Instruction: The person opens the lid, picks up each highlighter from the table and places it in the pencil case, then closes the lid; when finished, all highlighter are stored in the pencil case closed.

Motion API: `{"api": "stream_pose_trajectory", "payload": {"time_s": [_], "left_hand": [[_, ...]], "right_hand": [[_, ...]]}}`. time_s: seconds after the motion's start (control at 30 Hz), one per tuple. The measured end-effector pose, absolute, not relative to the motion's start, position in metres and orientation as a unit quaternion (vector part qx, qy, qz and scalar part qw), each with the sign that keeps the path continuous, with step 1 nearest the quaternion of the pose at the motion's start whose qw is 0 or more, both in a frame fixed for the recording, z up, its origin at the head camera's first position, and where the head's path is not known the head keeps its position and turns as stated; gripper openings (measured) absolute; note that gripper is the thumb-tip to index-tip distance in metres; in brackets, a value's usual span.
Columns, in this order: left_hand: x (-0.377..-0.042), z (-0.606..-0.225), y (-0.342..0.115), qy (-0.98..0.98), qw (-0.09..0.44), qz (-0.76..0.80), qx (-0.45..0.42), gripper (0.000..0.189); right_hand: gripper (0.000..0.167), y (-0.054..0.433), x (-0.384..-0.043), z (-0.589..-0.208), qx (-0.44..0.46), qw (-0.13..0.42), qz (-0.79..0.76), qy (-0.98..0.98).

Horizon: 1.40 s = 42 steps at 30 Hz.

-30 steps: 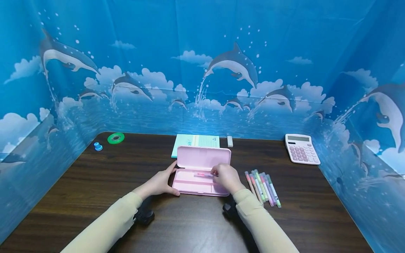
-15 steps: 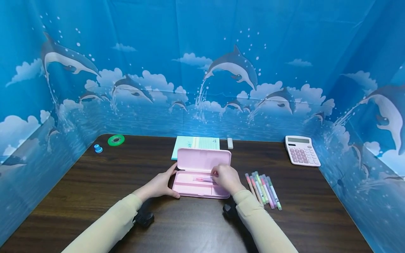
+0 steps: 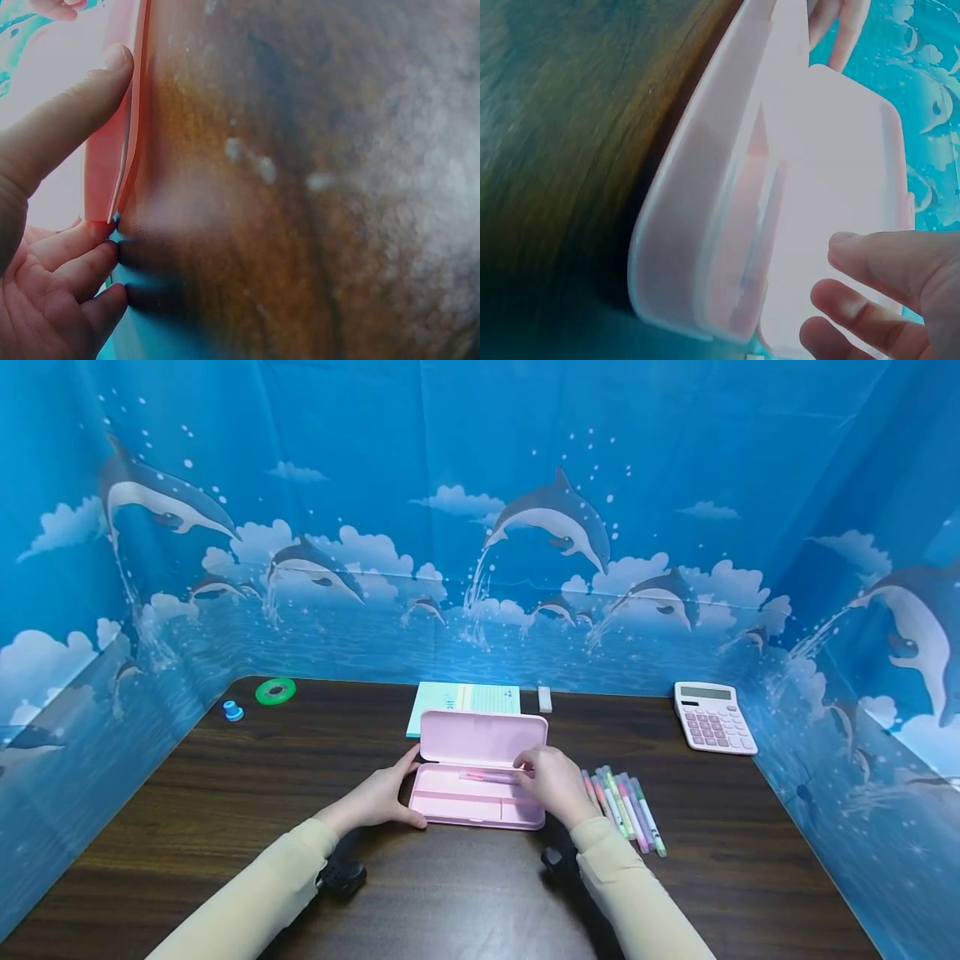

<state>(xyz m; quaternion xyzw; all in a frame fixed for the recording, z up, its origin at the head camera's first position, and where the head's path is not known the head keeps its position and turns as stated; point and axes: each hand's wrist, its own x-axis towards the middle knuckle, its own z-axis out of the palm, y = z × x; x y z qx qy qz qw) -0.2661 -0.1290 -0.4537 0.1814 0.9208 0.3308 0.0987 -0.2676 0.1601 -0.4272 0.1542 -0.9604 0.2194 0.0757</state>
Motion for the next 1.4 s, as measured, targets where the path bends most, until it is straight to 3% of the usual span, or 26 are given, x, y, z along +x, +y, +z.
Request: {"api": "stream_pose_trajectory", "payload": {"time_s": [0.3, 1.4], "left_hand": [[-0.267, -0.455, -0.13, 0.923, 0.09, 0.326, 0.185, 0.127], [-0.268, -0.455, -0.13, 0.923, 0.098, 0.323, 0.183, 0.126]], "right_hand": [[0.013, 0.186, -0.258, -0.419, 0.147, 0.104, 0.225, -0.958], [0.018, 0.304, -0.225, -0.428, 0.031, 0.058, 0.205, -0.977]]}}
